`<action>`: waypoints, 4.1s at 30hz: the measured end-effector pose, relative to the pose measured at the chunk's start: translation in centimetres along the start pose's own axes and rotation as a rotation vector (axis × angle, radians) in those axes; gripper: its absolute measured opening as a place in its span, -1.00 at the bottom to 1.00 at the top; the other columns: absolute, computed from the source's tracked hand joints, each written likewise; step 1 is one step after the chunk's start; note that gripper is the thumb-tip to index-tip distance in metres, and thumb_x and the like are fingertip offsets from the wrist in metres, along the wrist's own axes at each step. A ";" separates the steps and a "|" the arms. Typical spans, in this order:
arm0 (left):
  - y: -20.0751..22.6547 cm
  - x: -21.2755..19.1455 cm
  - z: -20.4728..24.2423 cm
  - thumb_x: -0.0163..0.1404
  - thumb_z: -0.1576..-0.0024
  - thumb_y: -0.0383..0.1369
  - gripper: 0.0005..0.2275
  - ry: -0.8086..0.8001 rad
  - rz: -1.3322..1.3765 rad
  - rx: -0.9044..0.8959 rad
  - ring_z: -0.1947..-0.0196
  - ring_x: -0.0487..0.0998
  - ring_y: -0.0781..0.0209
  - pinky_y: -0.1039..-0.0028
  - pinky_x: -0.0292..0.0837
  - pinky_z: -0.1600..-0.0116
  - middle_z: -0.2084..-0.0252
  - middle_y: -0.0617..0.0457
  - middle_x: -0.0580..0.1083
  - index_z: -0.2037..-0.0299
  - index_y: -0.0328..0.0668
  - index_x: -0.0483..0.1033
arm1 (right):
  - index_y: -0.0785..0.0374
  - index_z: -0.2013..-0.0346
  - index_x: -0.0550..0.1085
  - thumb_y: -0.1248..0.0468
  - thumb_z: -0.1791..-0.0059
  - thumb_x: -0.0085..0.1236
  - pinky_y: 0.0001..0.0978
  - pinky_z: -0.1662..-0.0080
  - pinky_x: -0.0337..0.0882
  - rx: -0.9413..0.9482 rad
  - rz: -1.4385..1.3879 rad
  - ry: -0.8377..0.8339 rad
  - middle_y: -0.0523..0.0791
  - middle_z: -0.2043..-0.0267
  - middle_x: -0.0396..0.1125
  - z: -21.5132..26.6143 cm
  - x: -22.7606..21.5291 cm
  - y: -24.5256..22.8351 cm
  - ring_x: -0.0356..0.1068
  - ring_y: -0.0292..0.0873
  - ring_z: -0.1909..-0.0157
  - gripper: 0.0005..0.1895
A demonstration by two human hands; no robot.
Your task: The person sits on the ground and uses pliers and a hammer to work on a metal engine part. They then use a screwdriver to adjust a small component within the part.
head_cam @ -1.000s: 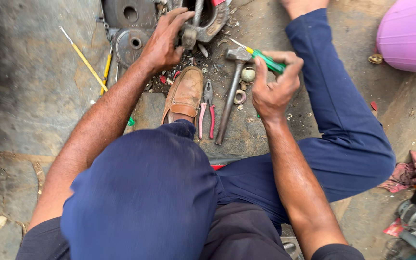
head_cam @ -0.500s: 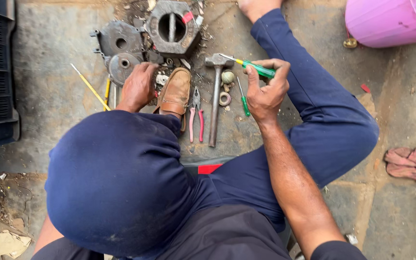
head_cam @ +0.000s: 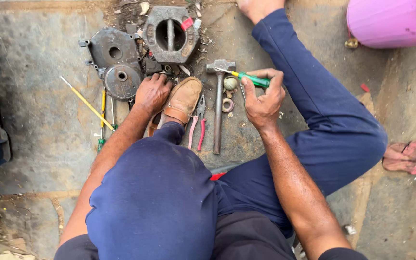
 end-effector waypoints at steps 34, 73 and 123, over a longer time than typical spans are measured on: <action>-0.2 -14.2 -1.2 0.16 -0.18 -0.43 -0.83 0.472 0.549 -0.473 0.17 0.59 -0.19 0.14 0.45 0.10 0.15 -0.15 0.55 0.04 -0.13 0.67 | 0.34 0.11 0.25 0.29 -0.12 0.23 -0.40 0.11 0.53 0.091 -0.261 0.076 -0.03 0.27 0.49 0.9 -2.2 1.3 0.55 -0.24 0.21 -0.70; -4.5 -7.6 -4.7 0.17 -0.15 -0.51 -0.75 0.303 1.007 -0.205 0.12 0.61 0.16 0.33 0.56 -0.01 0.08 0.02 0.57 -0.03 -0.10 0.66 | 0.26 0.10 0.34 0.28 -0.16 0.21 -0.37 0.18 0.62 -0.095 -0.036 -0.249 -0.06 0.17 0.45 -2.5 11.0 4.1 0.53 -0.20 0.19 -0.79; -6.1 -6.3 -6.8 0.22 -0.09 -0.41 -0.81 0.071 0.952 -0.352 0.29 0.69 0.22 0.40 0.60 0.10 0.22 0.01 0.66 0.09 -0.01 0.71 | 0.34 0.08 0.31 0.42 -0.10 0.27 -0.22 0.03 0.51 -0.197 0.028 -0.262 0.00 0.10 0.39 -3.3 10.5 1.9 0.50 -0.04 0.08 -0.74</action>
Point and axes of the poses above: each hand's wrist, its own z-axis away from the middle knuckle, its own x-axis out of the palm, y = z × x, the point moved 1 cm from there along -z, towards the middle knuckle
